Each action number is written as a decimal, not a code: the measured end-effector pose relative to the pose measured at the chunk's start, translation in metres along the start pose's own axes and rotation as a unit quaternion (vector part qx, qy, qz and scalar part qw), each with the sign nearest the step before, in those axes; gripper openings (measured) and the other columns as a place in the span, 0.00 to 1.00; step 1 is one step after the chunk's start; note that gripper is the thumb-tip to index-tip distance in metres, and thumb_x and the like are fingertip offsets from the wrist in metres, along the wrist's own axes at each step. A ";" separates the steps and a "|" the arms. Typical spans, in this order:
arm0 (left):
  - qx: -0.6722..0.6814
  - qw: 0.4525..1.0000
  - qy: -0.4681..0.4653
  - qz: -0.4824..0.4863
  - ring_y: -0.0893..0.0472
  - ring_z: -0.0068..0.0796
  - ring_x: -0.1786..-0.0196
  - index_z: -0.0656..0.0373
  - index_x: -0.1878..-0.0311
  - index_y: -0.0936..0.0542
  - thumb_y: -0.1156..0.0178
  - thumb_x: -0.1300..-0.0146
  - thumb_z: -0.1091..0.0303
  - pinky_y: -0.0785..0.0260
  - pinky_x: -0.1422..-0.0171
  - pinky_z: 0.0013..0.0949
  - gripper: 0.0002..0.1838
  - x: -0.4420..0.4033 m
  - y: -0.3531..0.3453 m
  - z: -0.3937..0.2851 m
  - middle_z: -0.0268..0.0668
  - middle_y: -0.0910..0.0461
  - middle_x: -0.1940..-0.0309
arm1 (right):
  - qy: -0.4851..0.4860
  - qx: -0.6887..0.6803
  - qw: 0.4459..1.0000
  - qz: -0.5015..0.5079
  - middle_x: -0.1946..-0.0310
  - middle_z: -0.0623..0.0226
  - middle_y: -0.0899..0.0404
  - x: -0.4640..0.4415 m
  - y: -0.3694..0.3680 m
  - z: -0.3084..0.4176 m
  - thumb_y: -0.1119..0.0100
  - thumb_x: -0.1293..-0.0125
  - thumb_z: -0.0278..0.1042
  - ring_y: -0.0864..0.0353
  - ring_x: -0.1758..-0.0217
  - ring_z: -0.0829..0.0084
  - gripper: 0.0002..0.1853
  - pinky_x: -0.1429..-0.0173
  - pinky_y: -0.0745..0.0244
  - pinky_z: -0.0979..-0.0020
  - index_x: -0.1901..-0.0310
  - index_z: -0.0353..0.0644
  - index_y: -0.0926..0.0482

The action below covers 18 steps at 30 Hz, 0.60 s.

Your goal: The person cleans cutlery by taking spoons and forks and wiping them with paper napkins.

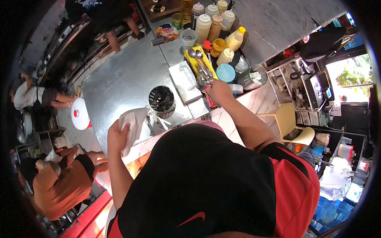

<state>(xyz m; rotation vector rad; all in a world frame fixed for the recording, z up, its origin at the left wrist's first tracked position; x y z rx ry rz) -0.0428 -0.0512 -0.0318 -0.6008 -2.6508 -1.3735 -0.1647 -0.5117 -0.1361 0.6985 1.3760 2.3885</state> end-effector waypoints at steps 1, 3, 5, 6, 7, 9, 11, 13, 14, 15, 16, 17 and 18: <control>0.009 1.000 0.011 -0.003 0.11 0.38 0.55 0.65 0.44 0.14 0.33 0.28 0.64 0.21 0.46 0.40 0.16 0.002 0.006 -0.003 0.48 0.09 0.57 | 0.006 -0.010 1.000 -0.009 0.60 0.45 0.10 0.001 0.004 -0.001 0.39 0.31 0.44 0.10 0.51 0.45 0.16 0.46 0.16 0.46 0.52 0.40 0.13; 0.070 0.997 0.016 -0.014 0.11 0.36 0.53 0.66 0.42 0.14 0.33 0.28 0.65 0.21 0.44 0.40 0.17 0.004 0.010 -0.006 0.45 0.09 0.55 | 0.023 -0.030 0.999 -0.026 0.60 0.45 0.11 0.003 0.015 -0.004 0.39 0.31 0.44 0.10 0.51 0.44 0.17 0.45 0.16 0.46 0.50 0.42 0.13; 0.169 0.985 0.008 -0.036 0.12 0.34 0.50 0.67 0.40 0.14 0.33 0.27 0.65 0.21 0.42 0.39 0.18 0.008 0.020 -0.004 0.42 0.09 0.52 | 0.061 -0.113 0.992 0.001 0.63 0.49 0.11 0.009 0.033 -0.003 0.37 0.29 0.46 0.09 0.58 0.52 0.18 0.51 0.17 0.54 0.46 0.43 0.12; 0.203 0.978 0.005 -0.043 0.13 0.31 0.48 0.68 0.38 0.16 0.33 0.27 0.65 0.22 0.40 0.38 0.20 0.006 0.020 0.006 0.39 0.11 0.48 | 0.080 -0.170 0.982 0.031 0.64 0.53 0.11 0.010 0.039 0.001 0.37 0.28 0.44 0.11 0.60 0.58 0.16 0.53 0.18 0.58 0.48 0.42 0.13; 0.257 0.965 0.024 -0.050 0.14 0.31 0.47 0.68 0.37 0.17 0.33 0.26 0.65 0.22 0.40 0.37 0.20 0.008 0.025 0.007 0.40 0.11 0.47 | 0.098 -0.228 0.967 0.062 0.66 0.57 0.12 0.012 0.045 0.010 0.37 0.28 0.42 0.12 0.63 0.64 0.15 0.54 0.19 0.61 0.50 0.40 0.14; 0.366 0.927 0.054 -0.064 0.14 0.30 0.46 0.68 0.36 0.18 0.34 0.26 0.66 0.22 0.40 0.36 0.21 0.012 0.020 -0.007 0.40 0.12 0.46 | 0.154 -0.256 0.948 0.105 0.66 0.64 0.14 0.019 0.067 0.038 0.39 0.25 0.38 0.16 0.64 0.72 0.10 0.55 0.21 0.66 0.54 0.39 0.17; 0.422 0.904 0.037 -0.052 0.14 0.30 0.47 0.68 0.36 0.18 0.35 0.25 0.66 0.21 0.40 0.36 0.21 0.013 0.016 -0.026 0.40 0.12 0.46 | 0.167 -0.327 0.910 0.191 0.65 0.70 0.17 0.028 0.071 0.069 0.38 0.23 0.33 0.18 0.63 0.79 0.07 0.53 0.24 0.72 0.54 0.39 0.22; 0.440 0.897 0.024 -0.037 0.14 0.30 0.47 0.68 0.35 0.18 0.35 0.24 0.66 0.21 0.40 0.36 0.20 0.016 0.015 -0.046 0.40 0.12 0.46 | 0.156 -0.363 0.867 0.304 0.64 0.69 0.16 0.049 0.077 0.112 0.40 0.22 0.31 0.18 0.62 0.80 0.06 0.52 0.24 0.73 0.52 0.39 0.22; 0.430 0.902 0.021 -0.025 0.14 0.30 0.47 0.68 0.35 0.18 0.35 0.24 0.66 0.21 0.40 0.36 0.20 0.018 0.015 -0.058 0.40 0.12 0.46 | 0.221 -0.365 0.847 0.315 0.64 0.69 0.16 0.059 0.079 0.136 0.41 0.21 0.31 0.17 0.62 0.81 0.06 0.53 0.24 0.74 0.51 0.39 0.21; 0.420 0.907 0.018 -0.013 0.14 0.30 0.47 0.68 0.36 0.18 0.36 0.24 0.66 0.21 0.41 0.36 0.20 0.020 0.014 -0.069 0.40 0.12 0.47 | 0.284 -0.366 0.824 0.325 0.64 0.69 0.15 0.071 0.080 0.159 0.41 0.21 0.30 0.17 0.62 0.82 0.06 0.54 0.24 0.74 0.50 0.38 0.21; 0.429 0.903 0.019 -0.007 0.14 0.29 0.48 0.69 0.36 0.18 0.36 0.24 0.67 0.21 0.41 0.36 0.19 0.023 0.011 -0.078 0.40 0.12 0.46 | 0.279 -0.373 0.807 0.364 0.64 0.69 0.16 0.081 0.084 0.179 0.40 0.21 0.30 0.17 0.62 0.82 0.06 0.54 0.24 0.74 0.49 0.38 0.21; 0.440 0.898 0.010 0.000 0.14 0.29 0.48 0.69 0.36 0.18 0.36 0.24 0.67 0.21 0.41 0.36 0.19 0.026 0.007 -0.089 0.40 0.12 0.47 | 0.279 -0.356 0.811 0.371 0.65 0.71 0.17 0.084 0.076 0.190 0.40 0.20 0.31 0.18 0.62 0.82 0.07 0.54 0.24 0.73 0.49 0.38 0.21; 0.450 0.893 0.002 0.007 0.14 0.28 0.48 0.69 0.37 0.18 0.37 0.23 0.68 0.21 0.41 0.35 0.18 0.028 0.004 -0.099 0.40 0.12 0.47 | 0.291 -0.343 0.809 0.379 0.65 0.72 0.17 0.086 0.071 0.200 0.40 0.20 0.32 0.18 0.62 0.82 0.07 0.53 0.24 0.73 0.49 0.37 0.21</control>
Point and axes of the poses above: each hand's wrist, its own x-axis away from the middle knuckle, its own y-axis out of the back of the hand, z = x × y, the point moved 6 cm from there along -x, towards the middle knuckle
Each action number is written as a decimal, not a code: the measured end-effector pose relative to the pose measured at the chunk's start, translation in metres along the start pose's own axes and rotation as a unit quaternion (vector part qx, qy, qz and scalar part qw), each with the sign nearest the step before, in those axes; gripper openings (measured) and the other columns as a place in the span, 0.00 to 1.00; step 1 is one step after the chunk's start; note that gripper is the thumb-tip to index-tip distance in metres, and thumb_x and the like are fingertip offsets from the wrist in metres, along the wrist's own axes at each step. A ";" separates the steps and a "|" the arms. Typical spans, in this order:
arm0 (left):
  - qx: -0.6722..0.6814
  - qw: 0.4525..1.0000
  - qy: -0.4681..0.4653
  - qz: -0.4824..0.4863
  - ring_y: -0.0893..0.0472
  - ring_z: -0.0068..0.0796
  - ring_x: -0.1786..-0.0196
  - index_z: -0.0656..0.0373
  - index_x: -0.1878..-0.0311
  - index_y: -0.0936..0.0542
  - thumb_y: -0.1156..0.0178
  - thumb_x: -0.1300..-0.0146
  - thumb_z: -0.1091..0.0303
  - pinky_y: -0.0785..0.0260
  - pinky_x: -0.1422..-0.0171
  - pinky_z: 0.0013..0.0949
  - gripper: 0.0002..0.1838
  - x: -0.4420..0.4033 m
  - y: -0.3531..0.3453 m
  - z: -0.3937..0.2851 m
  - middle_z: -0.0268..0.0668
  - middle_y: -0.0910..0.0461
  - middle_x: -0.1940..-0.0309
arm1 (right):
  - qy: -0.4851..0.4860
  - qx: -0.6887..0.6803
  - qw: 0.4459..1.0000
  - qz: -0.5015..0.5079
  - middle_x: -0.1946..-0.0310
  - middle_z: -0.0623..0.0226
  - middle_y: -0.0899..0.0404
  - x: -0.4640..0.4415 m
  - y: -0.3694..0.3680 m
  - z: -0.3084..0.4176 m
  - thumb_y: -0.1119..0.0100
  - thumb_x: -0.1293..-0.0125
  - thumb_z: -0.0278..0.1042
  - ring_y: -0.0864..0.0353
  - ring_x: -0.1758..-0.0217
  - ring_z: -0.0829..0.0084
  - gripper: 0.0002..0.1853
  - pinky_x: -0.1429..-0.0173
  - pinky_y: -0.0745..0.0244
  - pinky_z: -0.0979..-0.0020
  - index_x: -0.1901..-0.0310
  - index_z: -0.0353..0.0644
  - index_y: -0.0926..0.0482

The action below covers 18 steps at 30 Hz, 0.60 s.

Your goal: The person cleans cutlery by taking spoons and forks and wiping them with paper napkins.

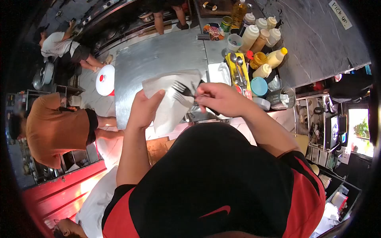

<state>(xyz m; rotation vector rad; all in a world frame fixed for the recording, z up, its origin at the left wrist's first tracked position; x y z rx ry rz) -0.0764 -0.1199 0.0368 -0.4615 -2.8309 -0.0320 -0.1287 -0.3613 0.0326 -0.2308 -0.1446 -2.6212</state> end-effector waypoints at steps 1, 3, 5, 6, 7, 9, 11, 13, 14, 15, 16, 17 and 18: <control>0.012 1.000 -0.006 0.009 0.14 0.28 0.48 0.69 0.37 0.18 0.37 0.23 0.68 0.21 0.42 0.35 0.18 0.002 -0.008 -0.002 0.40 0.12 0.47 | 0.005 0.013 1.000 0.016 0.66 0.72 0.18 -0.007 -0.005 0.001 0.41 0.19 0.32 0.18 0.62 0.82 0.07 0.53 0.24 0.73 0.49 0.37 0.21; 0.053 0.999 0.002 0.008 0.15 0.25 0.51 0.69 0.39 0.17 0.37 0.22 0.67 0.22 0.45 0.33 0.17 0.004 -0.016 0.000 0.38 0.12 0.50 | 0.018 -0.002 1.000 0.018 0.66 0.72 0.17 -0.014 -0.009 -0.004 0.42 0.18 0.33 0.19 0.61 0.82 0.08 0.52 0.25 0.73 0.49 0.37 0.21; 0.083 0.996 0.029 -0.007 0.15 0.23 0.52 0.70 0.40 0.17 0.38 0.22 0.66 0.22 0.46 0.32 0.17 0.006 -0.018 0.006 0.37 0.12 0.51 | 0.016 0.015 1.000 0.020 0.66 0.70 0.17 -0.017 -0.010 -0.008 0.44 0.18 0.33 0.19 0.61 0.81 0.08 0.52 0.24 0.72 0.49 0.37 0.20; 0.124 0.992 0.030 -0.025 0.16 0.22 0.54 0.69 0.41 0.17 0.38 0.22 0.64 0.23 0.48 0.32 0.17 0.009 -0.024 0.006 0.36 0.13 0.53 | 0.007 0.039 0.999 0.019 0.65 0.69 0.17 -0.015 -0.008 -0.005 0.45 0.18 0.33 0.18 0.60 0.81 0.09 0.51 0.24 0.72 0.49 0.37 0.20; 0.093 0.994 0.027 -0.041 0.16 0.22 0.54 0.68 0.41 0.16 0.38 0.22 0.65 0.23 0.48 0.32 0.17 0.011 -0.025 0.009 0.36 0.12 0.53 | -0.005 0.063 0.998 0.017 0.65 0.68 0.17 -0.012 -0.008 -0.004 0.45 0.18 0.32 0.18 0.60 0.80 0.09 0.51 0.23 0.71 0.49 0.37 0.19; 0.026 0.997 0.022 -0.070 0.15 0.22 0.54 0.68 0.41 0.16 0.37 0.23 0.65 0.23 0.47 0.31 0.16 0.011 -0.026 0.014 0.36 0.12 0.54 | 0.028 0.100 0.995 0.001 0.67 0.62 0.15 -0.013 -0.006 -0.009 0.42 0.20 0.39 0.16 0.63 0.71 0.12 0.55 0.23 0.65 0.52 0.38 0.19; -0.008 0.998 0.006 -0.058 0.15 0.22 0.53 0.67 0.41 0.15 0.35 0.24 0.66 0.23 0.47 0.31 0.16 0.017 -0.034 0.011 0.36 0.11 0.53 | 0.051 0.142 0.988 -0.014 0.68 0.57 0.15 -0.011 -0.004 -0.011 0.41 0.22 0.44 0.14 0.65 0.62 0.15 0.56 0.22 0.61 0.53 0.38 0.18; -0.024 0.998 -0.005 -0.050 0.15 0.22 0.53 0.67 0.40 0.15 0.34 0.25 0.66 0.22 0.46 0.31 0.17 0.019 -0.041 0.011 0.36 0.11 0.53 | 0.065 0.191 0.979 -0.027 0.67 0.52 0.15 -0.009 -0.003 -0.008 0.42 0.22 0.46 0.13 0.63 0.54 0.17 0.56 0.22 0.58 0.53 0.38 0.19; -0.022 0.999 -0.008 -0.049 0.14 0.23 0.53 0.67 0.40 0.15 0.34 0.26 0.67 0.22 0.46 0.31 0.17 0.020 -0.043 0.013 0.37 0.11 0.53 | 0.054 0.203 0.977 -0.022 0.67 0.50 0.15 -0.007 -0.003 -0.008 0.43 0.22 0.47 0.14 0.63 0.52 0.17 0.56 0.22 0.57 0.53 0.38 0.19; -0.021 0.999 -0.012 -0.048 0.14 0.23 0.52 0.67 0.40 0.15 0.33 0.26 0.67 0.22 0.46 0.31 0.17 0.020 -0.046 0.015 0.37 0.10 0.52 | 0.044 0.215 0.975 -0.017 0.67 0.49 0.15 -0.006 -0.003 -0.008 0.43 0.22 0.47 0.14 0.63 0.49 0.18 0.55 0.22 0.56 0.53 0.38 0.19; -0.021 0.999 -0.010 -0.047 0.14 0.23 0.52 0.67 0.40 0.15 0.33 0.25 0.67 0.22 0.46 0.31 0.17 0.021 -0.050 0.016 0.37 0.11 0.52 | 0.034 0.226 0.973 -0.012 0.67 0.48 0.15 -0.004 -0.003 -0.009 0.44 0.22 0.48 0.14 0.62 0.47 0.18 0.55 0.22 0.55 0.53 0.38 0.19; -0.019 0.999 -0.006 -0.045 0.15 0.23 0.52 0.66 0.40 0.16 0.34 0.25 0.67 0.22 0.46 0.31 0.16 0.023 -0.054 0.016 0.36 0.11 0.52 | 0.036 0.219 0.975 -0.011 0.66 0.48 0.15 -0.002 -0.003 -0.011 0.44 0.21 0.47 0.14 0.61 0.46 0.18 0.54 0.22 0.54 0.52 0.37 0.19; -0.018 0.999 -0.004 -0.043 0.15 0.23 0.52 0.66 0.40 0.16 0.34 0.24 0.67 0.23 0.47 0.32 0.16 0.023 -0.058 0.017 0.36 0.12 0.52 | 0.040 0.213 0.976 -0.010 0.65 0.47 0.15 -0.002 -0.002 -0.014 0.45 0.21 0.46 0.14 0.60 0.46 0.18 0.53 0.22 0.54 0.52 0.37 0.19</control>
Point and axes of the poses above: each hand's wrist, its own x-axis away from the middle knuckle, its own y-axis out of the back of the hand, z = x × y, the point moved 6 cm from there along -x, towards the middle knuckle
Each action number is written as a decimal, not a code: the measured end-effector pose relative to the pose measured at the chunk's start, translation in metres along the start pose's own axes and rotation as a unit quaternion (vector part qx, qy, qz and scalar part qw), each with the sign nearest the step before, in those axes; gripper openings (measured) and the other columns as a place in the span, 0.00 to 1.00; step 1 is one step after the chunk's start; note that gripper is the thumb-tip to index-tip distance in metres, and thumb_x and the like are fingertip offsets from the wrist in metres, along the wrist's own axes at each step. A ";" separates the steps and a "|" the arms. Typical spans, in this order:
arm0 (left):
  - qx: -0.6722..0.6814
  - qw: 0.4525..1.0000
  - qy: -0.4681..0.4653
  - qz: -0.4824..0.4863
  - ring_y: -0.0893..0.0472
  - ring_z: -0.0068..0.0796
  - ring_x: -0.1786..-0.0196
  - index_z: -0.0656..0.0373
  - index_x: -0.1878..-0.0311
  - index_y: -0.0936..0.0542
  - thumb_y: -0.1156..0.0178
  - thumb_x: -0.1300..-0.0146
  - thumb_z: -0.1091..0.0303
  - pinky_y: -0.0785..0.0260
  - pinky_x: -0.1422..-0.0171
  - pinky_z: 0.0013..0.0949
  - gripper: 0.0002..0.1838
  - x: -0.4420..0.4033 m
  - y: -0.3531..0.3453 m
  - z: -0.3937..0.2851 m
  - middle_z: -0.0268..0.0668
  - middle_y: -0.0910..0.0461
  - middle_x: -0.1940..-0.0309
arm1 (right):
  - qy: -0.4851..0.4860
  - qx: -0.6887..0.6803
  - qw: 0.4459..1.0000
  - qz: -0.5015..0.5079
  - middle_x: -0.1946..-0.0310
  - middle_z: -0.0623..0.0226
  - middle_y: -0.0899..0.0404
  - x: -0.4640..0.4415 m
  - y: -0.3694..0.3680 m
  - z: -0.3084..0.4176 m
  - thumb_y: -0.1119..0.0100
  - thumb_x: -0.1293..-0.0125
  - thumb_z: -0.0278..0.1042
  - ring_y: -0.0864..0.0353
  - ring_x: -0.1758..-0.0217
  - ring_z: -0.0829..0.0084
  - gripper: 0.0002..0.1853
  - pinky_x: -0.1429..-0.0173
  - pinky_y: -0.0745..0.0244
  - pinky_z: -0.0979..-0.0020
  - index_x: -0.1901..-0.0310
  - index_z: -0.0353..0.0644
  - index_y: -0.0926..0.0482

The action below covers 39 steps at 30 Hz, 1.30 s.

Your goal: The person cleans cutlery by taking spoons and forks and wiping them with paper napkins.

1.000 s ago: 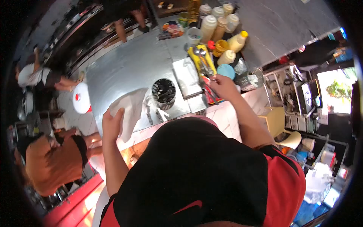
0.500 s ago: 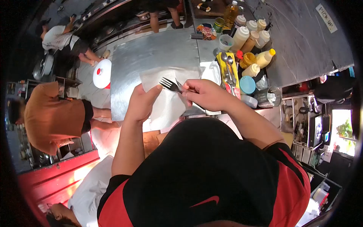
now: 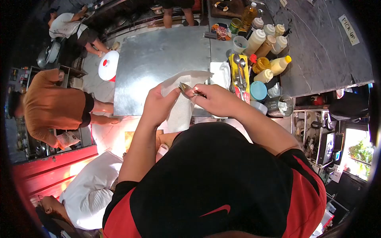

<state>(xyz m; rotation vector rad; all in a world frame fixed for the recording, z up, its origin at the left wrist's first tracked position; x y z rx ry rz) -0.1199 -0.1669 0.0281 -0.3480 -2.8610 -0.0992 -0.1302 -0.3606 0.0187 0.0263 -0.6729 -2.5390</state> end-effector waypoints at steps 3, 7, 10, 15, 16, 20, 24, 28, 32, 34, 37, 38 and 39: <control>-0.017 1.000 0.007 -0.005 0.14 0.23 0.54 0.67 0.40 0.15 0.33 0.27 0.67 0.21 0.48 0.32 0.18 0.000 -0.005 0.003 0.37 0.10 0.53 | 0.003 -0.011 1.000 0.003 0.61 0.43 0.15 0.007 0.003 0.001 0.47 0.20 0.45 0.14 0.55 0.44 0.18 0.49 0.22 0.50 0.51 0.36 0.20; -0.039 0.999 0.006 0.005 0.14 0.22 0.55 0.65 0.42 0.14 0.31 0.29 0.64 0.22 0.48 0.32 0.18 -0.001 -0.007 0.008 0.36 0.10 0.55 | -0.029 0.033 0.999 0.023 0.57 0.41 0.16 0.013 0.009 0.004 0.49 0.18 0.44 0.15 0.50 0.41 0.18 0.45 0.23 0.47 0.49 0.35 0.21; -0.069 0.998 -0.006 0.002 0.15 0.22 0.56 0.64 0.44 0.13 0.30 0.30 0.63 0.23 0.49 0.31 0.17 0.003 -0.017 -0.001 0.34 0.10 0.58 | -0.050 0.032 0.998 0.025 0.59 0.42 0.16 0.016 0.010 0.003 0.47 0.19 0.45 0.15 0.51 0.41 0.18 0.46 0.23 0.47 0.50 0.35 0.21; -0.139 0.990 -0.017 -0.029 0.17 0.20 0.59 0.64 0.48 0.12 0.29 0.31 0.63 0.25 0.52 0.29 0.15 -0.001 -0.021 0.004 0.33 0.11 0.63 | -0.046 0.004 0.999 0.015 0.63 0.53 0.16 0.013 0.003 -0.003 0.43 0.19 0.48 0.14 0.68 0.60 0.19 0.60 0.21 0.54 0.48 0.36 0.21; -0.143 0.989 -0.021 -0.034 0.17 0.19 0.60 0.64 0.48 0.11 0.30 0.31 0.63 0.25 0.52 0.29 0.15 -0.002 -0.020 0.006 0.33 0.11 0.64 | -0.042 0.002 0.999 0.014 0.64 0.58 0.16 0.012 0.002 -0.005 0.42 0.18 0.48 0.13 0.75 0.68 0.19 0.66 0.21 0.58 0.46 0.37 0.20; -0.152 0.987 -0.017 -0.057 0.18 0.19 0.62 0.63 0.50 0.11 0.30 0.31 0.63 0.26 0.54 0.29 0.14 -0.004 -0.012 0.005 0.32 0.12 0.66 | -0.090 0.050 0.991 0.081 0.67 0.58 0.16 0.012 0.009 -0.006 0.40 0.20 0.51 0.13 0.67 0.64 0.20 0.60 0.21 0.59 0.52 0.37 0.17; -0.124 0.990 -0.004 -0.072 0.19 0.19 0.61 0.63 0.50 0.11 0.31 0.31 0.63 0.27 0.54 0.29 0.13 -0.009 -0.001 0.013 0.31 0.13 0.65 | -0.044 0.006 0.996 0.074 0.69 0.58 0.16 0.008 0.006 -0.023 0.41 0.19 0.52 0.15 0.63 0.62 0.21 0.56 0.23 0.57 0.55 0.37 0.18; -0.080 0.994 -0.016 -0.071 0.18 0.19 0.59 0.62 0.49 0.12 0.31 0.30 0.63 0.26 0.53 0.29 0.13 -0.012 0.004 0.014 0.30 0.13 0.62 | -0.025 -0.275 0.955 0.113 0.63 0.70 0.16 0.002 -0.014 -0.030 0.46 0.14 0.49 0.19 0.62 0.77 0.18 0.57 0.23 0.68 0.47 0.40 0.19; -0.061 0.996 -0.011 -0.062 0.18 0.19 0.59 0.63 0.49 0.13 0.31 0.30 0.65 0.26 0.52 0.29 0.13 -0.009 0.002 0.010 0.30 0.13 0.60 | -0.136 -0.397 0.892 0.170 0.64 0.74 0.19 0.012 -0.027 -0.032 0.49 0.13 0.46 0.23 0.68 0.80 0.17 0.62 0.27 0.74 0.43 0.40 0.21; -0.042 0.998 -0.004 -0.053 0.18 0.19 0.59 0.63 0.49 0.13 0.31 0.30 0.66 0.26 0.52 0.29 0.12 -0.008 0.002 0.009 0.31 0.13 0.60 | -0.141 -0.399 0.892 0.159 0.66 0.74 0.21 0.009 -0.031 -0.040 0.48 0.13 0.46 0.24 0.70 0.82 0.16 0.64 0.27 0.77 0.43 0.40 0.21; 0.005 0.999 0.001 -0.035 0.18 0.20 0.58 0.64 0.49 0.14 0.32 0.30 0.69 0.26 0.51 0.28 0.11 -0.010 0.006 0.015 0.31 0.14 0.59 | -0.123 -0.323 0.928 0.137 0.68 0.73 0.21 0.004 -0.028 -0.043 0.46 0.14 0.48 0.20 0.69 0.81 0.17 0.64 0.25 0.76 0.45 0.40 0.21; 0.030 0.999 -0.001 -0.031 0.18 0.20 0.57 0.65 0.48 0.14 0.32 0.30 0.70 0.26 0.51 0.28 0.11 -0.011 0.006 0.019 0.31 0.14 0.59 | -0.131 -0.294 0.938 0.126 0.68 0.73 0.21 0.005 -0.026 -0.043 0.44 0.15 0.49 0.20 0.67 0.81 0.17 0.63 0.24 0.75 0.45 0.41 0.22; 0.055 0.998 -0.003 -0.026 0.18 0.20 0.57 0.65 0.48 0.14 0.32 0.30 0.71 0.25 0.50 0.28 0.11 -0.012 0.006 0.020 0.31 0.14 0.59 | -0.138 -0.265 0.948 0.114 0.68 0.73 0.21 0.007 -0.022 -0.036 0.43 0.16 0.50 0.19 0.66 0.80 0.18 0.62 0.23 0.75 0.46 0.41 0.22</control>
Point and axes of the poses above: each hand's wrist, its own x-axis away from the middle knuckle, its own y-axis out of the back of the hand, z = x × y, the point moved 6 cm from there along -x, towards the middle knuckle
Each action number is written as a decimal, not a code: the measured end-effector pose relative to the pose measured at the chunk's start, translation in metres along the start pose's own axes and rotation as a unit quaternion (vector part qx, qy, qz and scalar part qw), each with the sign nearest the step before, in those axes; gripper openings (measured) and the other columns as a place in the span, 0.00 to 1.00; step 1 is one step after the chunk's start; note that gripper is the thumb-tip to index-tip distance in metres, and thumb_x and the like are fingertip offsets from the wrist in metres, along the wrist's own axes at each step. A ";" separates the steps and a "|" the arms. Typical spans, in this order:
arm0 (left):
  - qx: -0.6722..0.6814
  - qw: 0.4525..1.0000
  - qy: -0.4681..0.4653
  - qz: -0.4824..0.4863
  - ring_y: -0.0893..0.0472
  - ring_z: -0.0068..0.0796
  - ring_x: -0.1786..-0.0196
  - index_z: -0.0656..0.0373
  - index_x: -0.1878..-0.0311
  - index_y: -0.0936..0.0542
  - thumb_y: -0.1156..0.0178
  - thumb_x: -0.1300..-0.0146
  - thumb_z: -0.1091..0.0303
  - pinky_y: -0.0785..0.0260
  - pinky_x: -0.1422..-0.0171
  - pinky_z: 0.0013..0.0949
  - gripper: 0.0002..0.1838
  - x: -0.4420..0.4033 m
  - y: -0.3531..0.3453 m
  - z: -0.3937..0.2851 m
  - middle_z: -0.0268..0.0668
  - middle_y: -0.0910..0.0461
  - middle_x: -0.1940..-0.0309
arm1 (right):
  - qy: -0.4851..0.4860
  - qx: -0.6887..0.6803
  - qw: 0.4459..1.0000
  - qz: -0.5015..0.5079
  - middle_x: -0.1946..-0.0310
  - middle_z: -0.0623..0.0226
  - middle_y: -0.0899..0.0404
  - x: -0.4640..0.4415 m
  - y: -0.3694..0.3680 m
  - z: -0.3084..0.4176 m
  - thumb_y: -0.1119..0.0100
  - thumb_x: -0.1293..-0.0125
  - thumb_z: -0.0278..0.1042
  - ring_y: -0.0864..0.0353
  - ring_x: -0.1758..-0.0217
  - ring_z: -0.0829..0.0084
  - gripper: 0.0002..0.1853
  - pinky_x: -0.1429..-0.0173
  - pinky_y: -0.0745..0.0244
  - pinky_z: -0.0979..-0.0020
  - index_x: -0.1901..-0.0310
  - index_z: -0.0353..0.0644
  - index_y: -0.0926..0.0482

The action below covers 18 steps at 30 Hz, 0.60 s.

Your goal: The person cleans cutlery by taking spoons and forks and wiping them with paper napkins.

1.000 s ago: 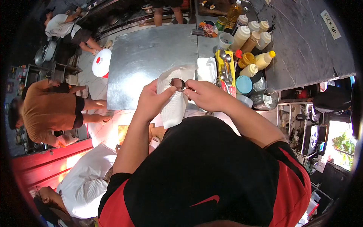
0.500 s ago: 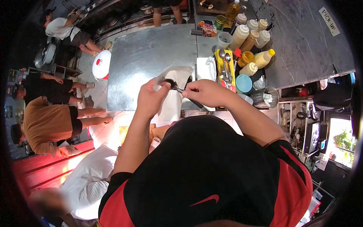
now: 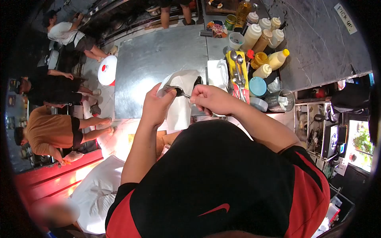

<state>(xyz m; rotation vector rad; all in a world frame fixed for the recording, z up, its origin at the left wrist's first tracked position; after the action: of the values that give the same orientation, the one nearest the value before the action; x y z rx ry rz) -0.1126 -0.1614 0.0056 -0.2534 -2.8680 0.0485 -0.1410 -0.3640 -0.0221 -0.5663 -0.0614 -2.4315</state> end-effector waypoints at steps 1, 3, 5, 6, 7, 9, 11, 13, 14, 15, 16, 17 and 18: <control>-0.001 1.000 -0.008 -0.001 0.18 0.20 0.56 0.66 0.48 0.15 0.33 0.30 0.71 0.25 0.49 0.29 0.11 -0.001 0.002 0.000 0.32 0.14 0.58 | -0.005 0.028 0.999 -0.019 0.68 0.73 0.21 0.002 0.002 0.004 0.41 0.17 0.52 0.18 0.65 0.80 0.19 0.62 0.22 0.74 0.47 0.41 0.22; -0.002 1.000 -0.023 -0.002 0.18 0.21 0.54 0.66 0.47 0.15 0.34 0.29 0.72 0.25 0.47 0.29 0.11 -0.003 0.005 -0.001 0.33 0.13 0.57 | 0.008 0.020 0.995 -0.094 0.68 0.72 0.20 -0.008 0.021 -0.014 0.39 0.19 0.55 0.17 0.63 0.78 0.21 0.60 0.21 0.73 0.48 0.41 0.23; 0.002 1.000 -0.019 -0.009 0.17 0.24 0.53 0.66 0.47 0.15 0.35 0.29 0.73 0.25 0.44 0.31 0.11 0.001 0.002 -0.011 0.35 0.13 0.57 | -0.007 -0.024 0.986 -0.162 0.61 0.69 0.17 -0.010 0.037 -0.023 0.35 0.22 0.58 0.15 0.55 0.75 0.24 0.50 0.19 0.69 0.47 0.43 0.24; 0.004 1.000 -0.016 -0.012 0.17 0.25 0.52 0.67 0.47 0.15 0.35 0.29 0.73 0.25 0.43 0.32 0.11 0.003 0.000 -0.016 0.36 0.13 0.56 | -0.006 -0.086 0.986 -0.143 0.57 0.69 0.17 -0.014 0.035 -0.028 0.34 0.23 0.59 0.15 0.52 0.75 0.24 0.48 0.20 0.67 0.46 0.43 0.23; 0.025 1.000 -0.016 0.002 0.16 0.26 0.52 0.67 0.47 0.15 0.36 0.29 0.73 0.25 0.41 0.33 0.11 0.005 -0.002 -0.019 0.36 0.13 0.56 | -0.005 -0.148 0.981 -0.124 0.54 0.69 0.18 -0.020 0.032 -0.040 0.32 0.24 0.59 0.16 0.50 0.75 0.25 0.45 0.20 0.66 0.46 0.44 0.23; 0.069 0.997 -0.015 0.031 0.16 0.29 0.50 0.68 0.47 0.16 0.37 0.29 0.74 0.25 0.39 0.36 0.11 0.005 -0.005 -0.022 0.38 0.12 0.55 | -0.033 -0.309 0.950 -0.035 0.43 0.69 0.18 -0.039 0.024 -0.076 0.32 0.24 0.56 0.19 0.36 0.72 0.26 0.31 0.25 0.59 0.38 0.44 0.24; 0.084 0.996 0.004 0.043 0.16 0.31 0.49 0.68 0.46 0.16 0.37 0.29 0.75 0.25 0.37 0.37 0.12 0.002 -0.004 -0.016 0.40 0.12 0.54 | -0.018 -0.399 0.916 0.036 0.39 0.66 0.17 -0.039 0.010 -0.077 0.34 0.21 0.50 0.18 0.35 0.69 0.25 0.29 0.24 0.57 0.34 0.42 0.24; 0.088 0.995 0.018 0.045 0.15 0.31 0.48 0.68 0.45 0.17 0.37 0.29 0.75 0.25 0.36 0.37 0.13 -0.001 0.000 -0.011 0.41 0.12 0.53 | 0.012 -0.451 0.888 0.084 0.34 0.60 0.17 -0.039 0.001 -0.063 0.37 0.20 0.39 0.16 0.33 0.66 0.25 0.26 0.22 0.56 0.28 0.39 0.27; 0.085 0.995 0.024 0.043 0.15 0.31 0.48 0.68 0.44 0.17 0.37 0.29 0.75 0.25 0.35 0.37 0.13 -0.003 0.002 -0.009 0.41 0.12 0.53 | 0.031 -0.439 0.896 0.061 0.35 0.60 0.17 -0.037 0.005 -0.058 0.36 0.20 0.38 0.16 0.33 0.66 0.25 0.27 0.21 0.57 0.28 0.38 0.26; 0.082 0.995 0.031 0.039 0.15 0.31 0.47 0.68 0.44 0.17 0.37 0.29 0.75 0.26 0.35 0.37 0.13 -0.004 0.004 -0.007 0.41 0.12 0.52 | 0.049 -0.427 0.902 0.039 0.36 0.60 0.16 -0.032 0.009 -0.046 0.36 0.21 0.36 0.15 0.34 0.66 0.25 0.27 0.21 0.57 0.29 0.37 0.26; 0.071 0.997 0.027 0.019 0.16 0.30 0.47 0.68 0.44 0.17 0.37 0.28 0.75 0.26 0.35 0.36 0.13 -0.005 0.007 -0.007 0.40 0.12 0.51 | 0.067 -0.413 0.908 0.016 0.36 0.60 0.16 -0.030 0.012 -0.039 0.35 0.22 0.35 0.15 0.35 0.65 0.24 0.28 0.20 0.58 0.29 0.36 0.25; 0.061 0.998 0.022 0.000 0.16 0.30 0.46 0.68 0.44 0.17 0.37 0.28 0.75 0.25 0.35 0.36 0.13 -0.006 0.010 -0.006 0.40 0.13 0.50 | 0.087 -0.415 0.906 -0.003 0.37 0.62 0.15 -0.039 0.019 -0.047 0.34 0.23 0.33 0.14 0.36 0.67 0.24 0.30 0.19 0.61 0.30 0.38 0.25; 0.051 0.998 0.017 -0.019 0.16 0.29 0.46 0.68 0.44 0.17 0.37 0.28 0.75 0.25 0.35 0.36 0.13 -0.007 0.012 -0.006 0.39 0.13 0.50 | 0.081 -0.392 0.916 -0.012 0.37 0.62 0.15 -0.036 0.022 -0.041 0.33 0.24 0.33 0.14 0.37 0.68 0.24 0.31 0.18 0.61 0.29 0.39 0.24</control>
<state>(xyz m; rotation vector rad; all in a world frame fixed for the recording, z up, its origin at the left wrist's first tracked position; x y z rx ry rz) -0.1026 -0.1510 0.0088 -0.1776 -2.8256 0.1817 -0.1184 -0.3686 -0.0763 -0.6880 1.0183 -2.4560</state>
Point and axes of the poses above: each hand's wrist, its own x-axis away from the middle knuckle, its own y-axis out of the back of the hand, z = x × y, the point moved 6 cm from there along -x, towards the middle knuckle
